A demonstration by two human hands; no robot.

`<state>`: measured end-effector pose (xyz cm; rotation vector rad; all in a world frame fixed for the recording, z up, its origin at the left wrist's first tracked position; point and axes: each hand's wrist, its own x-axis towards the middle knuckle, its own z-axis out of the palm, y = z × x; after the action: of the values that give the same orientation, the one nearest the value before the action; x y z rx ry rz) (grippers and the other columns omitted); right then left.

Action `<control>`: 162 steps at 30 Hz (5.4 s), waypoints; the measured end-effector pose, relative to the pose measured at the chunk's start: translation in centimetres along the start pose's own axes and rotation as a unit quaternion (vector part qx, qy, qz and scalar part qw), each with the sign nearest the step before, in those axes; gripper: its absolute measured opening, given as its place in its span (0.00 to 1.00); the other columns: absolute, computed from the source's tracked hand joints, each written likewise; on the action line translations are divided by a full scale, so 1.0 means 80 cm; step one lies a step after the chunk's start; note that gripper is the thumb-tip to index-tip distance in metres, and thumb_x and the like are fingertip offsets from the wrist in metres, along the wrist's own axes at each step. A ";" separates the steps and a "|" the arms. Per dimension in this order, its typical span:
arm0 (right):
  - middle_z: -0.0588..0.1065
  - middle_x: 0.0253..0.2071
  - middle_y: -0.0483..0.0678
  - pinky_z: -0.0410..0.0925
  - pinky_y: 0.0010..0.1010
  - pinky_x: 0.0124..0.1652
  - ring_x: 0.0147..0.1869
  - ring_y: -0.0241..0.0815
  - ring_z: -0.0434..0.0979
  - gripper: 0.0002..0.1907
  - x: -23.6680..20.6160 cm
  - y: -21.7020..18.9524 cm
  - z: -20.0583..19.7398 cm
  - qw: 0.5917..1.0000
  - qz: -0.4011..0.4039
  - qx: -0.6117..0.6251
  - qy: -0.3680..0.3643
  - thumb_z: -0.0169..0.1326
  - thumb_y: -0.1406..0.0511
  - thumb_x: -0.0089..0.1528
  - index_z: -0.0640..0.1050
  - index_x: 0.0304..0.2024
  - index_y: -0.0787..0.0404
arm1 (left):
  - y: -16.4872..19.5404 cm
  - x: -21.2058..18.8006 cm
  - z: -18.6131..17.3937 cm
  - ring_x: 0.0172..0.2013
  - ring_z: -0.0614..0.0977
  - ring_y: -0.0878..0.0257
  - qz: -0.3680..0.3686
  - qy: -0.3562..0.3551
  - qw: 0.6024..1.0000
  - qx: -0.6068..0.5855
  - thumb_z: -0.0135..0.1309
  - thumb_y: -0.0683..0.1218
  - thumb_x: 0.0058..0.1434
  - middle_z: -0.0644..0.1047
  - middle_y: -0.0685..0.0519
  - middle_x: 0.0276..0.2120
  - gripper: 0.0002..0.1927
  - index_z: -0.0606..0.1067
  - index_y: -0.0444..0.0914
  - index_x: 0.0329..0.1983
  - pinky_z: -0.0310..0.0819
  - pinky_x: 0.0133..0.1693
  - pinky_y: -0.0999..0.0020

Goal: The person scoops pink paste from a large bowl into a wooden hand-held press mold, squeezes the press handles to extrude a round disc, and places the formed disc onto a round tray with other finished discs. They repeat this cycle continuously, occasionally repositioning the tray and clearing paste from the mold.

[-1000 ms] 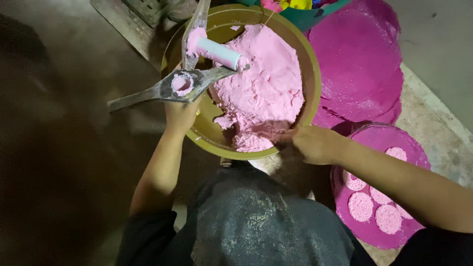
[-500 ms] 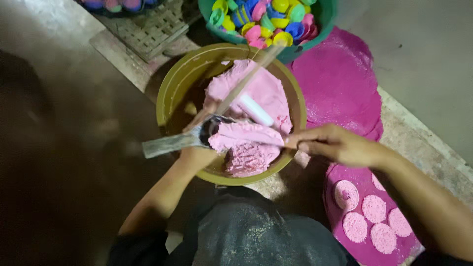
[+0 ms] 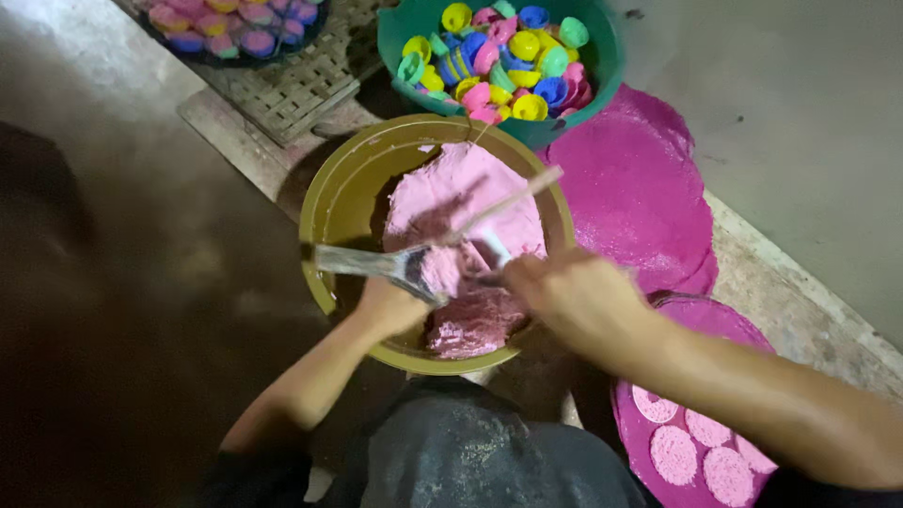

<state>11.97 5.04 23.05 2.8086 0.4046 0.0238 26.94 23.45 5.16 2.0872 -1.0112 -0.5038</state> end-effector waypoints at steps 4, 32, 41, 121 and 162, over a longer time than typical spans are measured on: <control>0.77 0.28 0.43 0.72 0.40 0.26 0.30 0.45 0.81 0.13 -0.013 0.025 -0.090 0.989 0.116 0.016 -0.095 0.52 0.62 0.61 0.78 0.48 0.46 | -0.017 0.004 -0.035 0.46 0.83 0.51 0.139 0.143 0.980 -0.002 0.61 0.54 0.59 0.81 0.46 0.46 0.19 0.77 0.41 0.50 0.77 0.49 0.56; 0.77 0.32 0.52 0.74 0.38 0.28 0.32 0.48 0.82 0.13 0.075 -0.045 -0.013 0.998 0.000 -0.041 -0.041 0.53 0.65 0.57 0.76 0.43 0.63 | -0.007 0.026 -0.023 0.56 0.77 0.41 0.251 0.212 0.942 0.066 0.65 0.45 0.44 0.74 0.40 0.58 0.42 0.66 0.37 0.66 0.74 0.53 0.46; 0.77 0.36 0.48 0.73 0.45 0.24 0.29 0.51 0.82 0.17 0.013 0.029 -0.094 0.986 0.144 0.022 -0.085 0.53 0.63 0.57 0.76 0.49 0.51 | 0.018 0.021 -0.094 0.47 0.82 0.49 0.188 0.253 0.944 0.095 0.60 0.50 0.57 0.79 0.44 0.51 0.35 0.68 0.39 0.69 0.80 0.46 0.55; 0.52 0.80 0.66 0.52 0.49 0.70 0.84 0.60 0.50 0.63 -0.573 0.035 0.086 0.583 0.304 0.753 0.018 0.41 0.29 0.59 0.52 0.77 0.70 | 0.422 0.071 0.278 0.45 0.88 0.53 0.093 -0.504 0.855 -0.080 0.50 0.55 0.68 0.83 0.42 0.46 0.22 0.75 0.38 0.59 0.82 0.50 0.56; 0.77 0.41 0.51 0.74 0.39 0.47 0.45 0.45 0.78 0.51 -0.573 -0.056 0.198 0.514 0.388 0.725 0.242 0.33 0.27 0.61 0.75 0.52 0.65 | 0.299 0.123 0.396 0.53 0.80 0.56 -0.016 -0.345 0.882 -0.321 0.45 0.43 0.60 0.74 0.48 0.60 0.27 0.69 0.43 0.65 0.79 0.56 0.52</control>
<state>-32.31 -8.24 7.77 4.1282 -1.6415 1.2228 1.55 -8.52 2.94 1.3265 -0.9918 -1.4517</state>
